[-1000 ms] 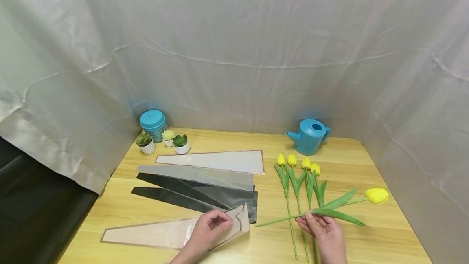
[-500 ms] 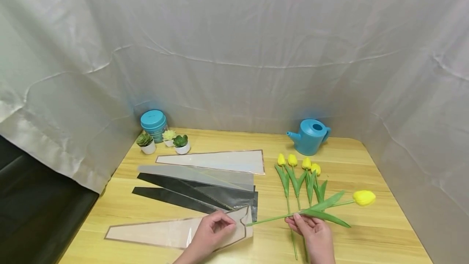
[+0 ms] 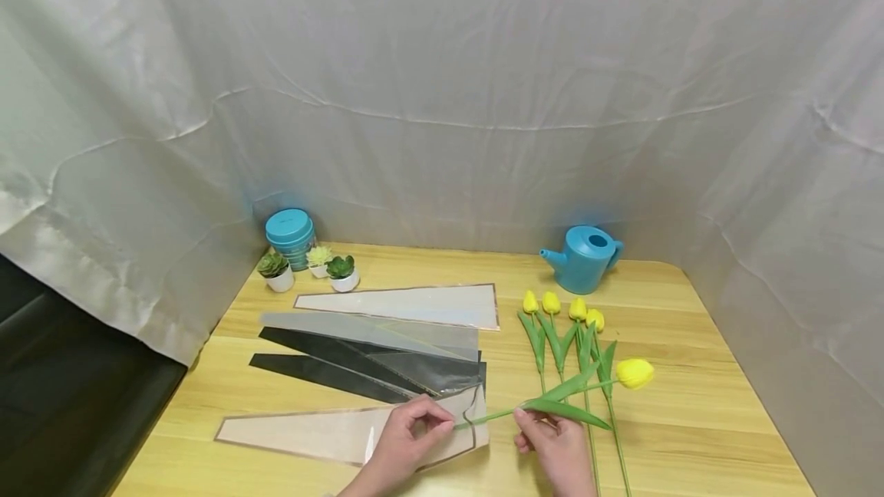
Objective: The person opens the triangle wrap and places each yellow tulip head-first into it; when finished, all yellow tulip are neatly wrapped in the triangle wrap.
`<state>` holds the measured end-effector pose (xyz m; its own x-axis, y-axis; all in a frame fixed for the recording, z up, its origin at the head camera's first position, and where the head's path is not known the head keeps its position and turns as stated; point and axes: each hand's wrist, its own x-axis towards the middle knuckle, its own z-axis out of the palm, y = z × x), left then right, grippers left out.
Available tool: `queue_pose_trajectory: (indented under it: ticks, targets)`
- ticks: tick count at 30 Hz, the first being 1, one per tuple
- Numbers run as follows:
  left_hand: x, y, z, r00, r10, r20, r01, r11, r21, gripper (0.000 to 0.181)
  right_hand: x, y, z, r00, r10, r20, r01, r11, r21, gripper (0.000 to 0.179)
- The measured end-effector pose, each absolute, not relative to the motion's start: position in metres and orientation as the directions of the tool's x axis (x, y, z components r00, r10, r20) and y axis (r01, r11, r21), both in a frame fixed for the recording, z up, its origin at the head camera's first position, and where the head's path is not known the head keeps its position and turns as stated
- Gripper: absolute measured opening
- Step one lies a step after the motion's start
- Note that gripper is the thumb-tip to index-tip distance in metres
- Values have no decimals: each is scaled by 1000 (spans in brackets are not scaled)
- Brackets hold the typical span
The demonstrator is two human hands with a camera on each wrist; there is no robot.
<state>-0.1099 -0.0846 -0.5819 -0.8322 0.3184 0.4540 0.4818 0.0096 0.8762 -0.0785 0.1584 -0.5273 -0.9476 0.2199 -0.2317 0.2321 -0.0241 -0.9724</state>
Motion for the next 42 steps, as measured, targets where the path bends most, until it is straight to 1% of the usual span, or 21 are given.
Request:
queue_pose_trajectory:
  ticks: [3,8,15,20,23,27,29,31,33,35,37,38,40,42]
  targets:
    - [-110,-80,-584,-826,315,467,494,5,870,14,-79,152,-528,-948,204,-244,244,-25,-970,27]
    - [-109,-74,-585,-850,302,432,455,6,891,11,-79,143,-530,-951,171,-257,261,2,-965,27]
    - [-113,-67,-587,-836,279,472,489,-9,872,12,-81,134,-536,-954,183,-239,254,61,-965,26]
    - [-114,-65,-586,-863,271,427,447,16,894,8,-86,131,-538,-952,150,-266,275,41,-961,26]
    - [-114,-67,-587,-880,260,397,420,39,907,6,-87,134,-540,-951,95,-294,300,50,-953,33]
    - [-113,-68,-588,-884,244,399,426,71,902,6,-81,145,-542,-940,16,-342,342,95,-935,49]
    - [-113,-69,-588,-880,242,409,439,85,894,5,-78,153,-540,-934,15,-357,357,103,-929,49]
    - [-112,-69,-587,-879,246,408,440,92,893,4,-77,161,-535,-935,48,-351,354,116,-928,44]
    - [-112,-70,-587,-881,254,399,434,97,896,3,-78,173,-526,-948,105,-301,313,127,-941,35]
    - [-113,-70,-587,-883,264,387,424,99,900,3,-81,191,-515,-964,158,-214,243,195,-950,28]
    - [-113,-70,-587,-888,271,371,410,102,906,3,-86,213,-506,-978,178,-113,164,306,-938,24]
    - [-113,-69,-588,-888,272,371,410,102,906,3,-90,226,-503,-984,171,-52,115,383,-916,21]
    - [-113,-69,-589,-889,274,368,408,109,906,3,-101,250,-502,-992,119,48,26,553,-833,19]
    - [-112,-69,-590,-888,277,367,409,113,905,3,-112,271,-508,-993,34,112,-62,661,-748,17]
